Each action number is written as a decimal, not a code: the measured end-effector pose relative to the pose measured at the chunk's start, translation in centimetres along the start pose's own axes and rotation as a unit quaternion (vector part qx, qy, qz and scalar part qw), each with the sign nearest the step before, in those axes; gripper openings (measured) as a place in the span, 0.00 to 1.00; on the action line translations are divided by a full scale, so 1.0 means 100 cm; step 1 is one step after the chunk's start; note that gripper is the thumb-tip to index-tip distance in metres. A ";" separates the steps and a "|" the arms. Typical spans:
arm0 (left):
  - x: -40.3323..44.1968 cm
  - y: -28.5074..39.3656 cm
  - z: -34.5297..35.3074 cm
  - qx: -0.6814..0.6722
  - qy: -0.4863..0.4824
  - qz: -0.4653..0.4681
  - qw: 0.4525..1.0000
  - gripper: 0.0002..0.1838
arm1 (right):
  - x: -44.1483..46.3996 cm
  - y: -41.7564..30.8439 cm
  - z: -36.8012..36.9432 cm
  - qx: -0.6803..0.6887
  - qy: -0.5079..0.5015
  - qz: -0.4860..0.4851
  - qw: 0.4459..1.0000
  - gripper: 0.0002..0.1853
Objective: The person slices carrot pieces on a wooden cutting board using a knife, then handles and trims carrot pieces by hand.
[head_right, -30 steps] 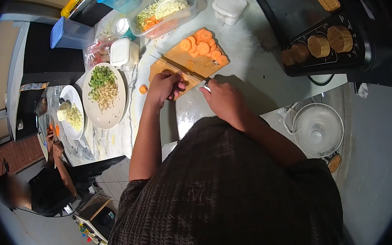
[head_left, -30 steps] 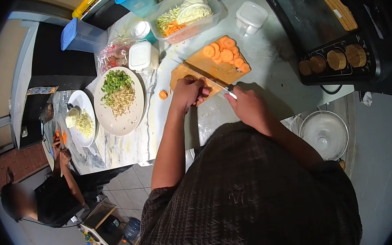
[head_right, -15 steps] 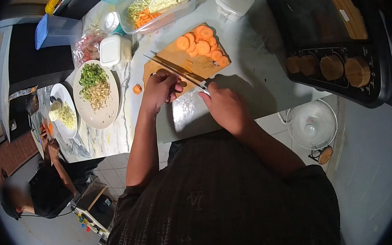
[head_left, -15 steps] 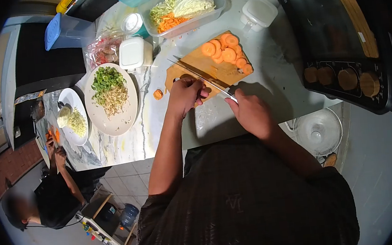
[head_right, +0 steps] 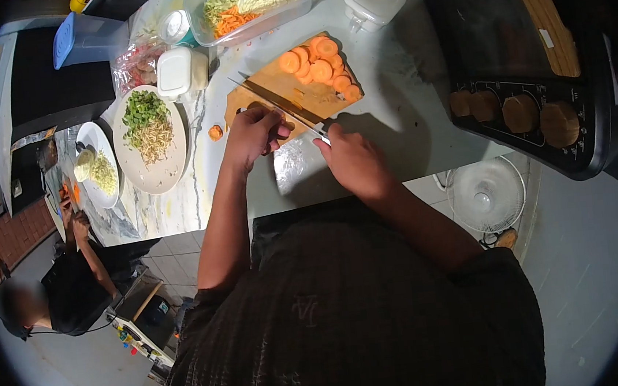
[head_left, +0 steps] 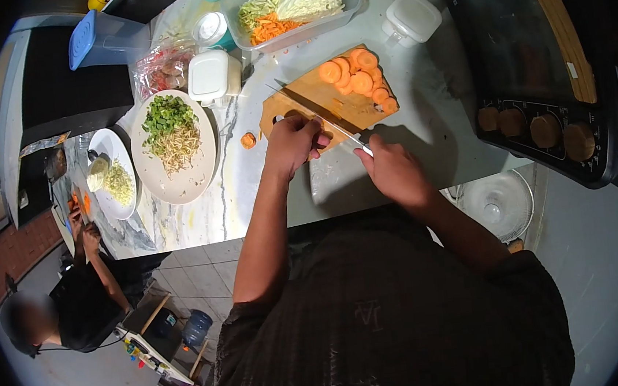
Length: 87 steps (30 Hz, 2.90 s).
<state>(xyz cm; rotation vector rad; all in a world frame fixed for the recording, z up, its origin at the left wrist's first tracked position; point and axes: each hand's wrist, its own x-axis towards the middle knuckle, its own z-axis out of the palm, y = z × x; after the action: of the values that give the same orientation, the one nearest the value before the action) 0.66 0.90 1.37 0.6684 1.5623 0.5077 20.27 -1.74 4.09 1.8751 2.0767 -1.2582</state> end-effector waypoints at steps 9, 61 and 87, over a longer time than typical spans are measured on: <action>0.003 -0.003 -0.002 -0.004 -0.012 0.005 1.000 0.13 | 0.011 0.000 0.029 0.011 0.057 0.010 0.998 0.19; 0.005 -0.007 -0.006 0.003 -0.028 0.039 0.999 0.12 | 0.009 0.020 0.034 -0.078 0.191 -0.110 0.972 0.16; 0.000 -0.006 -0.004 -0.018 -0.013 0.035 0.999 0.12 | 0.006 0.011 0.025 0.013 0.136 -0.103 0.985 0.19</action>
<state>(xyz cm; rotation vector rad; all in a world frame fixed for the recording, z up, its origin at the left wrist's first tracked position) 0.15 0.53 0.99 0.7008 1.5058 0.5752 19.95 -2.90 1.51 1.9845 2.4579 -1.1228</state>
